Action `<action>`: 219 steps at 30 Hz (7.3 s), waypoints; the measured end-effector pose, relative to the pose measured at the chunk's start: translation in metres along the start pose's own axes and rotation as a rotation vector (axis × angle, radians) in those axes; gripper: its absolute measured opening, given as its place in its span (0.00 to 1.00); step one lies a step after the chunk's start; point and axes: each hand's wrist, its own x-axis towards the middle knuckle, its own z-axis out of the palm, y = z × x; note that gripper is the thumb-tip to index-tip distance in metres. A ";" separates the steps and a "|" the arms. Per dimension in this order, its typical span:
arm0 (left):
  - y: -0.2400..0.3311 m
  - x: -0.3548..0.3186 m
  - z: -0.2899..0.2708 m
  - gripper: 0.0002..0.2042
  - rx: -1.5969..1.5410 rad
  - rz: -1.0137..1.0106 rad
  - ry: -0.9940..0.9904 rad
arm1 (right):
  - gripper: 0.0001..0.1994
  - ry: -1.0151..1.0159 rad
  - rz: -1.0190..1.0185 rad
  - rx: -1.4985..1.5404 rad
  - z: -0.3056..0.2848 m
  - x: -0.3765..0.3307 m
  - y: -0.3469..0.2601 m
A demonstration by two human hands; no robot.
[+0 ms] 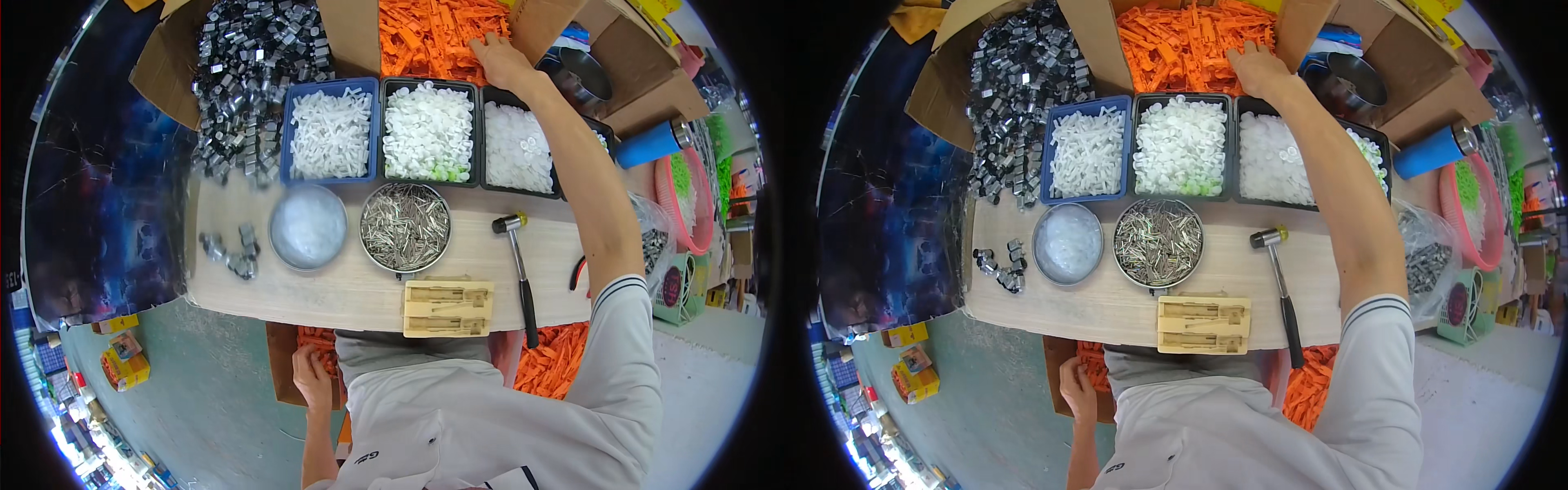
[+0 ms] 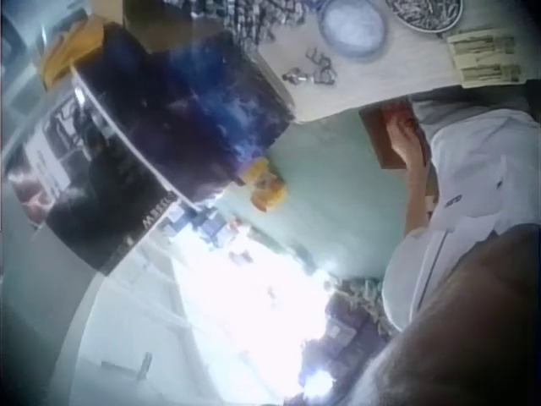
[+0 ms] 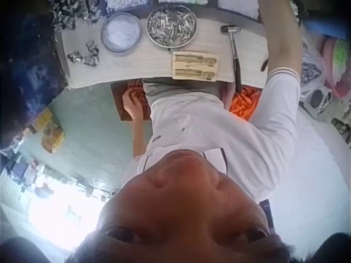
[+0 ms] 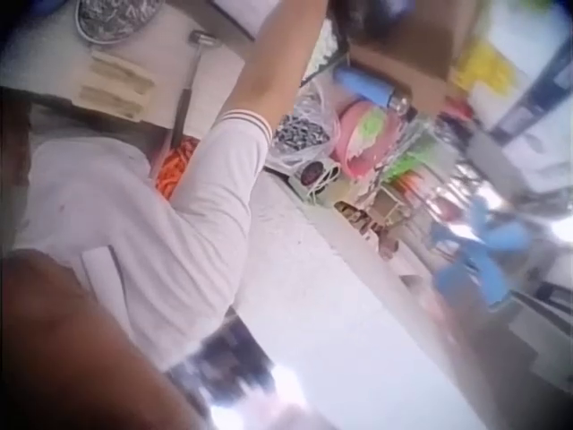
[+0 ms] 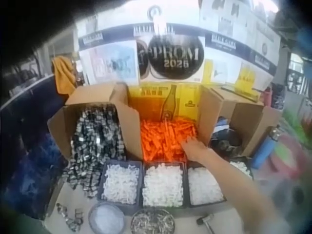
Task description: Assembling small components by inserting metal pins into orange plastic housings.
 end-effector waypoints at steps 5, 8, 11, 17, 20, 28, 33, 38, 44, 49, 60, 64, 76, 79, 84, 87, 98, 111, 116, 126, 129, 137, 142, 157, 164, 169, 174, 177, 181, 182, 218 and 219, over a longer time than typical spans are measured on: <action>0.088 0.040 -0.010 0.11 -0.191 0.233 0.050 | 0.21 0.332 -0.166 0.142 -0.001 0.002 0.036; 0.136 0.065 0.001 0.11 -0.488 0.302 -0.028 | 0.21 0.620 -0.242 0.492 -0.047 -0.033 0.005; 0.183 0.093 0.026 0.14 -0.742 0.343 -0.090 | 0.16 0.442 -0.168 1.474 -0.076 -0.108 -0.045; 0.233 0.099 0.056 0.15 -0.818 0.390 -0.215 | 0.15 0.370 0.051 2.545 -0.043 -0.288 -0.166; 0.227 0.080 0.054 0.08 -0.774 0.414 -0.333 | 0.15 0.465 0.259 2.470 -0.021 -0.327 -0.183; 0.159 0.060 0.057 0.12 -0.262 0.716 -0.227 | 0.18 0.222 0.538 2.387 0.003 -0.365 -0.167; 0.160 0.063 0.065 0.15 -0.171 0.843 -0.195 | 0.16 0.254 0.636 2.165 -0.004 -0.370 -0.173; 0.154 0.061 0.069 0.13 -0.144 0.952 -0.236 | 0.12 0.150 0.664 1.859 0.000 -0.378 -0.163; 0.127 0.057 0.049 0.15 -0.539 0.344 -0.058 | 0.09 -0.070 0.630 1.590 -0.009 -0.370 -0.154; 0.169 0.059 0.049 0.31 -0.065 0.810 -0.291 | 0.08 0.185 0.243 0.887 -0.011 -0.366 -0.160; 0.135 0.079 0.033 0.32 0.151 0.681 -0.223 | 0.04 0.396 0.058 0.862 -0.004 -0.357 -0.149; 0.062 0.165 -0.012 0.25 0.105 0.431 0.286 | 0.04 0.371 0.070 1.176 -0.036 -0.345 -0.186; 0.032 0.159 -0.023 0.26 0.051 0.448 0.137 | 0.16 0.089 -0.298 1.305 -0.003 -0.262 -0.376; 0.037 0.136 -0.021 0.31 -0.043 0.405 0.107 | 0.18 0.142 -0.309 1.335 -0.005 -0.255 -0.384; 0.050 0.110 -0.024 0.32 -0.108 0.313 -0.015 | 0.20 0.197 -0.471 1.305 -0.002 -0.257 -0.368; 0.056 0.103 -0.025 0.32 -0.065 0.346 -0.036 | 0.19 0.210 -0.496 1.239 -0.004 -0.261 -0.350; 0.080 0.090 0.015 0.20 0.133 0.498 0.106 | 0.13 0.188 -0.108 1.085 -0.018 -0.316 -0.254; 0.087 0.097 0.044 0.12 0.219 0.511 0.228 | 0.09 0.318 -0.175 0.696 -0.009 -0.337 -0.199; 0.088 0.102 0.052 0.10 0.163 0.510 0.288 | 0.09 0.348 -0.190 0.662 -0.004 -0.324 -0.200; 0.108 0.101 0.046 0.12 0.246 0.714 0.246 | 0.09 0.329 -0.282 0.777 0.000 -0.337 -0.193; 0.113 0.104 0.048 0.13 0.243 0.807 0.137 | 0.10 0.357 -0.269 0.814 0.003 -0.336 -0.195; 0.139 0.112 0.043 0.13 0.181 0.820 -0.035 | 0.09 0.404 -0.267 0.827 -0.001 -0.320 -0.186; 0.128 0.098 0.046 0.13 0.148 0.850 -0.033 | 0.07 0.337 -0.247 0.863 0.003 -0.333 -0.189; 0.135 0.095 0.035 0.15 -0.043 0.807 -0.085 | 0.07 0.729 -0.109 0.835 -0.020 -0.181 -0.119; 0.162 0.075 0.047 0.11 -0.123 1.030 -0.181 | 0.04 0.588 -0.047 0.472 -0.008 -0.058 -0.081; 0.151 0.070 0.041 0.10 -0.033 1.068 -0.240 | 0.02 0.488 -0.069 0.433 -0.011 -0.052 -0.091; 0.138 0.072 0.049 0.12 -0.143 1.030 -0.280 | 0.03 0.450 -0.081 0.331 -0.013 -0.047 -0.093; 0.133 0.071 0.055 0.13 -0.185 1.008 -0.239 | 0.04 0.443 -0.124 0.343 -0.017 -0.048 -0.093; 0.129 0.061 0.053 0.13 -0.154 1.016 -0.180 | 0.04 0.387 -0.127 0.407 -0.019 -0.049 -0.091; 0.132 0.059 0.048 0.13 -0.118 1.027 -0.201 | 0.04 0.388 -0.130 0.409 -0.020 -0.050 -0.090; 0.207 0.069 0.055 0.07 -1.159 -0.204 -0.437 | 0.05 0.317 0.418 1.783 -0.031 -0.340 -0.214; 0.207 0.064 0.054 0.06 -1.165 -0.237 -0.444 | 0.06 0.311 0.440 1.831 -0.033 -0.345 -0.215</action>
